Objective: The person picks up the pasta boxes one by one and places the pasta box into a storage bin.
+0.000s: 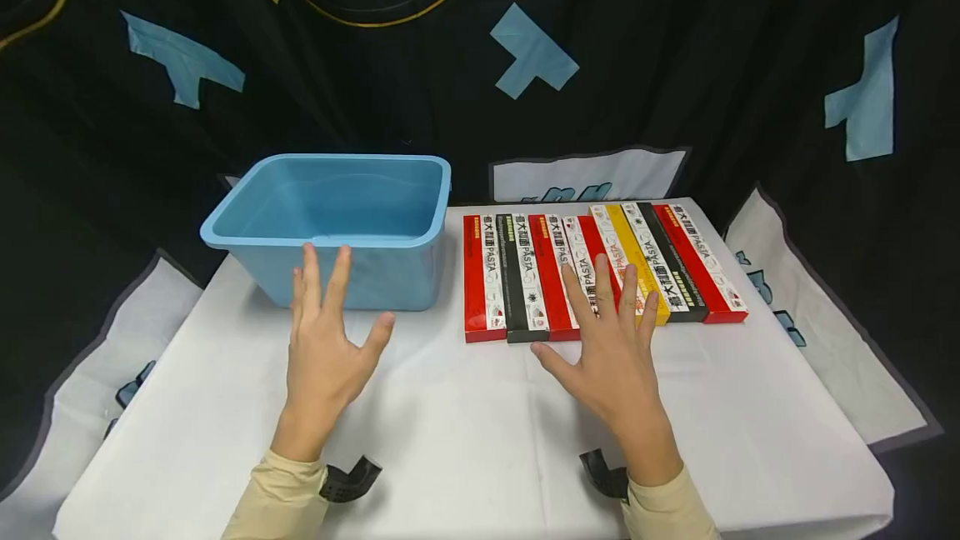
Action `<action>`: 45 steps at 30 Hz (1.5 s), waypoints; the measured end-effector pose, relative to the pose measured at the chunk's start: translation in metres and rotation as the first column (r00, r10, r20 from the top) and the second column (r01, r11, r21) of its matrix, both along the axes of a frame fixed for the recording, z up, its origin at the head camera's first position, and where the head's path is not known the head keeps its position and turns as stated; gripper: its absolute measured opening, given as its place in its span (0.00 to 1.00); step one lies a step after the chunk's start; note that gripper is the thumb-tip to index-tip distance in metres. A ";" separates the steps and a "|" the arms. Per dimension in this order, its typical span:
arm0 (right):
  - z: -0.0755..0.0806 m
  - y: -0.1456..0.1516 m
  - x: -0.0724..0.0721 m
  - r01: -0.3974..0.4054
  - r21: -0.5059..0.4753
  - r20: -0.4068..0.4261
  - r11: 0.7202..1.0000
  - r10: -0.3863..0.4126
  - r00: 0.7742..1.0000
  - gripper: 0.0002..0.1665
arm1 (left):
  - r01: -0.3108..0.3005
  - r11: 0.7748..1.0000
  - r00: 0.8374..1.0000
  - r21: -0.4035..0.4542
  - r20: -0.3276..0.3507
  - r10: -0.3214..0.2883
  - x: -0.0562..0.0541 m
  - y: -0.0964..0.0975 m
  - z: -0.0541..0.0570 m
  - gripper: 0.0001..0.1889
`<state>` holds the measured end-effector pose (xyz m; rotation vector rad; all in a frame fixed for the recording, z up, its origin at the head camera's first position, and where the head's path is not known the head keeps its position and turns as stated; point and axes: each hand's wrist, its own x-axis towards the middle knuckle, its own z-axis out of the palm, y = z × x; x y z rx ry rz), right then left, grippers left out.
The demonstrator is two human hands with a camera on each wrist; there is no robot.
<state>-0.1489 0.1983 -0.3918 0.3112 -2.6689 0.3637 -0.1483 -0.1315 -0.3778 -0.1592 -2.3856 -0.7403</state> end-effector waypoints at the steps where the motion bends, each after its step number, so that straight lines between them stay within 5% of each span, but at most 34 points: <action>1: 0.001 0.001 -0.002 0.002 -0.007 -0.006 1.000 -0.002 1.000 0.61 | -0.003 0.999 1.000 0.038 -0.011 0.004 -0.003 -0.003 0.002 0.46; 7: 0.004 0.011 -0.011 0.029 -0.044 -0.019 0.999 -0.030 0.999 0.61 | -0.018 0.956 0.996 0.294 -0.075 0.042 -0.028 -0.025 0.006 0.42; 12: 0.003 0.024 -0.013 0.066 -0.064 0.004 0.996 -0.066 0.998 0.63 | -0.046 0.825 0.991 0.563 -0.081 0.110 -0.045 -0.043 -0.004 0.39; 15: 0.004 0.034 -0.014 0.089 -0.069 0.018 0.994 -0.088 0.996 0.63 | -0.047 0.712 0.991 0.701 -0.059 0.124 -0.052 -0.047 -0.010 0.37; 22: 0.003 0.065 -0.031 0.136 -0.077 0.046 0.988 -0.132 0.990 0.61 | 0.071 0.344 0.989 0.936 -0.110 0.095 -0.067 -0.050 -0.011 0.36; 27: -0.006 0.093 -0.048 0.207 -0.079 0.099 0.975 -0.199 0.975 0.59 | 0.064 0.181 0.980 0.981 -0.096 0.173 -0.076 -0.051 -0.010 0.39; 30: -0.015 0.114 -0.058 0.255 -0.071 0.154 0.964 -0.242 0.958 0.58 | 0.076 0.151 0.972 0.986 -0.107 0.211 -0.082 -0.050 -0.010 0.43; 39: -0.039 0.171 -0.080 0.356 -0.111 0.342 0.928 -0.300 0.890 0.48 | 0.126 0.199 0.956 0.972 -0.173 0.238 -0.088 -0.046 -0.007 0.43; 45: -0.050 0.186 -0.085 0.393 -0.107 0.447 0.913 -0.308 0.840 0.43 | 0.130 0.174 0.953 0.976 -0.172 0.251 -0.087 -0.046 -0.004 0.43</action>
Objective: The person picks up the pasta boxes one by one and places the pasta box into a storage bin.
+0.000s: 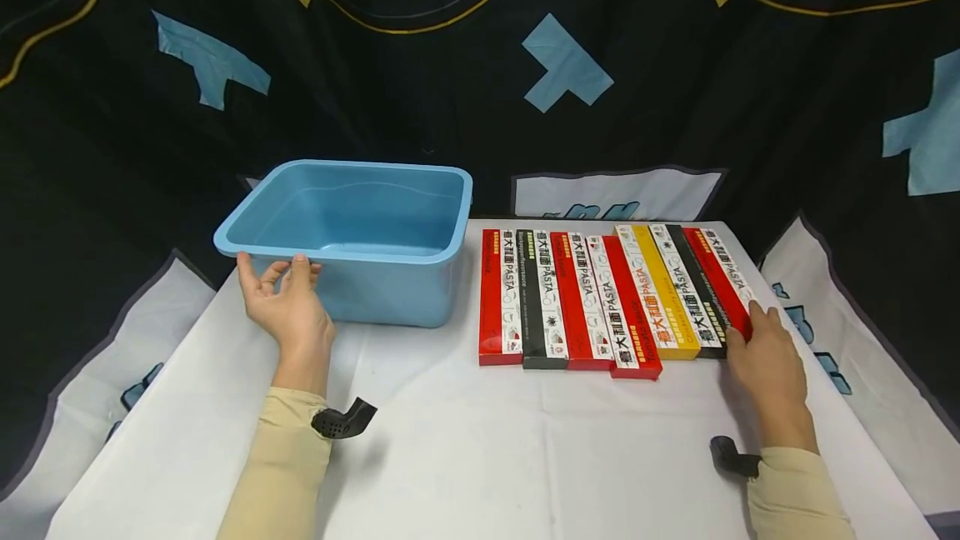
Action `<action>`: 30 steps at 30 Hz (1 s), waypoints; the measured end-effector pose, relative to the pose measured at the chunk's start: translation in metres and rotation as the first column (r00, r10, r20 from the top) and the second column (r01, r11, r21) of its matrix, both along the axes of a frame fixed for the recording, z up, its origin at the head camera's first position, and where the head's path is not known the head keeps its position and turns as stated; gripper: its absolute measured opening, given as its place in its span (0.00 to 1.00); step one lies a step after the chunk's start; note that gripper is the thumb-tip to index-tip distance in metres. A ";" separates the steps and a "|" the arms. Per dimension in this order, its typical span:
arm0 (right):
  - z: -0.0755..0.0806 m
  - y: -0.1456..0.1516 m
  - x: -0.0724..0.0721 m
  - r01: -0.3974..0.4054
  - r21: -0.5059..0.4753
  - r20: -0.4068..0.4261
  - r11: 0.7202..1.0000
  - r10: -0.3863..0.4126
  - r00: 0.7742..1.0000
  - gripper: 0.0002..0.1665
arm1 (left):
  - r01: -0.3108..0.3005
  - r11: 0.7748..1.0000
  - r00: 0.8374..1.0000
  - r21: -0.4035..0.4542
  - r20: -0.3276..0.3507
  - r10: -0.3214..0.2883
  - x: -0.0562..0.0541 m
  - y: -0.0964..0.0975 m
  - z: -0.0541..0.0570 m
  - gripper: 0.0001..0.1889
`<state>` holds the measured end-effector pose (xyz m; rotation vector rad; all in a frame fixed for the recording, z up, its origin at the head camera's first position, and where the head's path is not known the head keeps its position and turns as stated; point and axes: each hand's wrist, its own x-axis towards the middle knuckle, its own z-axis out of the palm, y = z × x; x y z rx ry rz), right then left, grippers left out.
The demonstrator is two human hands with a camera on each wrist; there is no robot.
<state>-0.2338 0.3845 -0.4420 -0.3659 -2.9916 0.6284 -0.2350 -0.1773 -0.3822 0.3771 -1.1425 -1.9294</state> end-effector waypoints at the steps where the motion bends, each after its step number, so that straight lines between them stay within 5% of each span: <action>1: -0.001 0.002 0.000 0.002 -0.002 0.007 1.000 -0.002 1.000 0.43 | -0.002 1.000 1.000 0.005 -0.008 0.002 0.000 0.001 0.000 0.44; 24: -0.005 0.058 0.001 0.059 -0.194 0.253 0.979 -0.008 0.967 0.58 | 0.002 1.000 1.000 0.017 0.011 -0.002 0.004 0.004 0.002 0.44; 30: -0.006 0.056 0.001 0.089 -0.127 0.198 0.988 -0.062 0.978 0.58 | -0.001 1.000 1.000 0.023 0.004 0.001 0.004 0.004 0.000 0.44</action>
